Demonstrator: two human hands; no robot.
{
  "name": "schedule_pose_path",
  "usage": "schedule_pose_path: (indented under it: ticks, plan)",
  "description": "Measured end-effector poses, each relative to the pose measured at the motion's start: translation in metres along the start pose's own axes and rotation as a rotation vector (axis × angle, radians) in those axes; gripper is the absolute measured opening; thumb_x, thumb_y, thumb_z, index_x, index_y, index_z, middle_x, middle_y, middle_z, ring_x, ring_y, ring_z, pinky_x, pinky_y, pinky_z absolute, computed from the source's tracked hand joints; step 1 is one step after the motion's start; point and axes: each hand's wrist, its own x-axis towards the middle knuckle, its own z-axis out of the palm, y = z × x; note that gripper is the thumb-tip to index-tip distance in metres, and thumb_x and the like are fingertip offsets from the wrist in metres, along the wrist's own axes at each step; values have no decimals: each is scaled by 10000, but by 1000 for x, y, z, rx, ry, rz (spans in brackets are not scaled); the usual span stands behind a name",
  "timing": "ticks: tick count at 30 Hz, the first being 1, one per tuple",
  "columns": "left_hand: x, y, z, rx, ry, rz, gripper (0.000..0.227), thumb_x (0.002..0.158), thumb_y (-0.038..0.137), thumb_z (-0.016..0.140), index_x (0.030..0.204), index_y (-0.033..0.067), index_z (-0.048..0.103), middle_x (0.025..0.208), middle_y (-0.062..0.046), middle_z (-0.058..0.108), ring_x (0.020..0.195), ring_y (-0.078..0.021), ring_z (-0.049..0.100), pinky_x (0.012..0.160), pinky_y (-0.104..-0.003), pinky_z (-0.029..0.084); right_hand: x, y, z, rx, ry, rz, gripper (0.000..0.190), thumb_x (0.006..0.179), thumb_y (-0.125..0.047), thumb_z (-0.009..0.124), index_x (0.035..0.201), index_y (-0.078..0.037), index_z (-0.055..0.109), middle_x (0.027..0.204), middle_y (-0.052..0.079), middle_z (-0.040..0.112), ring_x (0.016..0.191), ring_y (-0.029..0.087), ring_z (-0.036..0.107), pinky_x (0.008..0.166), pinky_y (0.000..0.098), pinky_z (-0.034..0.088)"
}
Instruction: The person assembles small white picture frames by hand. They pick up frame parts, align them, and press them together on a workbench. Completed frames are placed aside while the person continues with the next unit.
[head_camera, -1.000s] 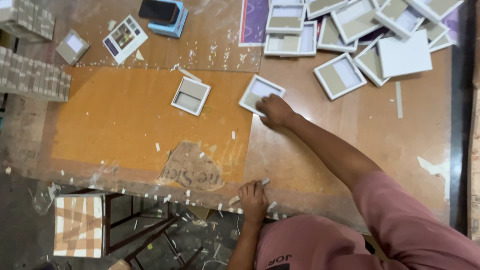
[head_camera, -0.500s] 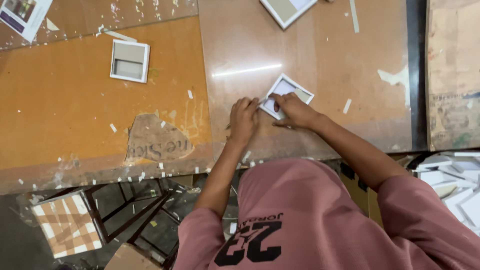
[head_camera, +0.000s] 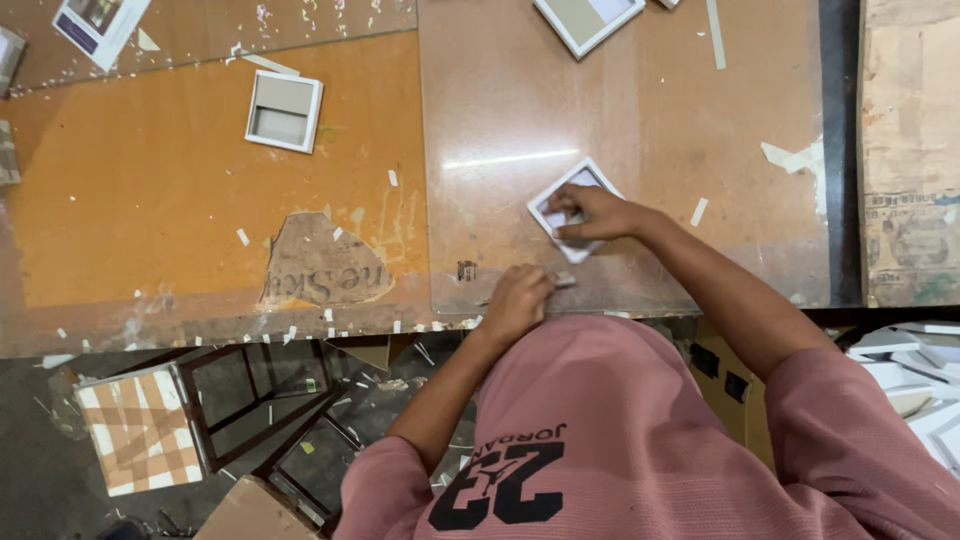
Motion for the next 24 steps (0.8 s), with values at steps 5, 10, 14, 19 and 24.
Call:
schedule_pose_path:
  ticks: [5,10,14,19,24]
  plan:
    - [31,-24,-34,173,275,-136,345,777,-61,614,1078,33,753,893,-115,604,905,-318,570,794,-446,416,-25,-21,38,-639,12,-59,342,782,-380,753,1018,-137,707,901,85,727,994,259,634,1014,508,374]
    - [85,-51,-22,174,136,-17,227,869,16,651,1069,74,742,954,-83,638,960,-287,589,854,-448,421,-39,-10,58,-652,174,-313,231,811,-276,707,972,-113,681,893,74,714,936,283,634,999,552,357]
    - [71,-37,-9,189,-5,-7,254,784,-1,630,1013,31,737,910,-140,606,933,-345,573,809,-467,420,-43,6,64,-600,208,-310,194,853,-258,691,983,-114,682,945,85,706,1005,296,617,1082,535,334]
    - [28,-27,-41,80,-44,-131,111,847,-27,634,821,36,722,802,-156,590,824,-361,570,738,-482,433,-57,14,82,-672,176,-304,148,948,-120,616,1079,-139,681,1065,48,650,1177,220,602,1318,494,214]
    - [68,-48,-42,61,175,-131,178,832,9,685,992,-14,757,893,-184,671,849,-389,603,752,-465,478,-75,-2,60,-773,181,-349,188,778,-221,718,922,-101,736,1356,105,570,1299,324,506,1205,486,259]
